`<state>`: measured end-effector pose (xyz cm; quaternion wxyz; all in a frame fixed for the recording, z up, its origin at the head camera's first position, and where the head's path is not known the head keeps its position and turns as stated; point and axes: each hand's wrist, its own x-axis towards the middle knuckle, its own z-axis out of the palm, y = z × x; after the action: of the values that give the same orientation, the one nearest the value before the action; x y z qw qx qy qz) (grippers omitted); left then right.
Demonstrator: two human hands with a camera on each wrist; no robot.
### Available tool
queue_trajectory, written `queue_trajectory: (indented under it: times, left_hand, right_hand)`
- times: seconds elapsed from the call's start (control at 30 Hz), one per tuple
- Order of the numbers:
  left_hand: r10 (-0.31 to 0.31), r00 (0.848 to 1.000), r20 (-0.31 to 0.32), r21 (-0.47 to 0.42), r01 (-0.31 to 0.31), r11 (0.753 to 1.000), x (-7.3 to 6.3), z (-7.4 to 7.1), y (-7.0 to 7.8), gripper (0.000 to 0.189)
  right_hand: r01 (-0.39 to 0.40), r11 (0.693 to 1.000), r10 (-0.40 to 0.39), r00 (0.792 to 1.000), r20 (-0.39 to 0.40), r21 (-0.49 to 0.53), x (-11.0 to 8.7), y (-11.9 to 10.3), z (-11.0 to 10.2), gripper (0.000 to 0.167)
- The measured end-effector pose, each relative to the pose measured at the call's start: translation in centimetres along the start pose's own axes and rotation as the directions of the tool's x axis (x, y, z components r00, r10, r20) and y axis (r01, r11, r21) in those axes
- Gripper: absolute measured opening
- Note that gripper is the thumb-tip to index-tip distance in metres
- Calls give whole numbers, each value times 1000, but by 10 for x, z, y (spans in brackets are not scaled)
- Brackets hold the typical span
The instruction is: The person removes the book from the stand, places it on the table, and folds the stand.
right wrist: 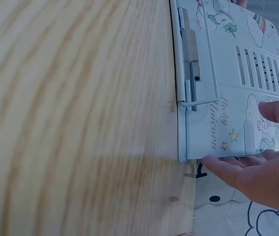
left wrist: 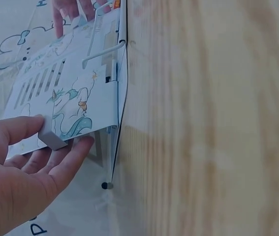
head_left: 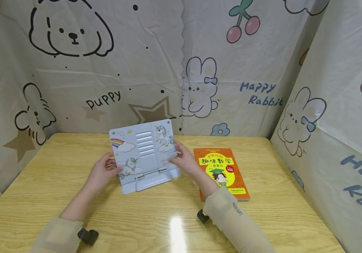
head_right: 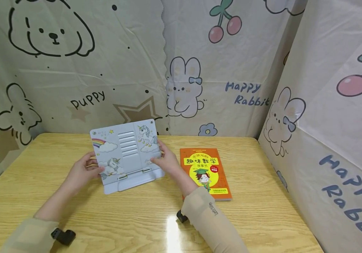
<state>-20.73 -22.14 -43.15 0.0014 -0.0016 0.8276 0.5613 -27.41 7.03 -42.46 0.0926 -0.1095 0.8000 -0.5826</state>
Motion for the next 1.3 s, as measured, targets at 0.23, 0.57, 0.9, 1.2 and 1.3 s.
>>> queue_trajectory:
  times: [0.23, 0.57, 0.9, 1.2, 1.3]
  left_hand:
    - [38, 999, -10, 23, -38, 999, -5, 5, 4, 60]
    - [67, 998, -4, 97, -67, 993, -12, 8, 7, 54]
    - [91, 996, -11, 131, -89, 987, -15, 13, 11, 50]
    - [108, 994, -4, 129, -106, 986, -21, 19, 16, 50]
    - [101, 995, 10, 132, -102, 986, -23, 19, 16, 51]
  right_hand:
    - [-16, 999, 15, 1000, -13, -37, 3, -1, -1, 77]
    - [-16, 998, 15, 1000, -17, -64, 7, 0, -4, 78]
    - [-11, 997, 11, 1000, -8, -82, 13, -1, -7, 78]
    - [7, 993, -8, 1000, -5, -119, 19, 0, -9, 79]
    - [9, 994, -9, 1000, -4, -112, 19, 0, -9, 79]
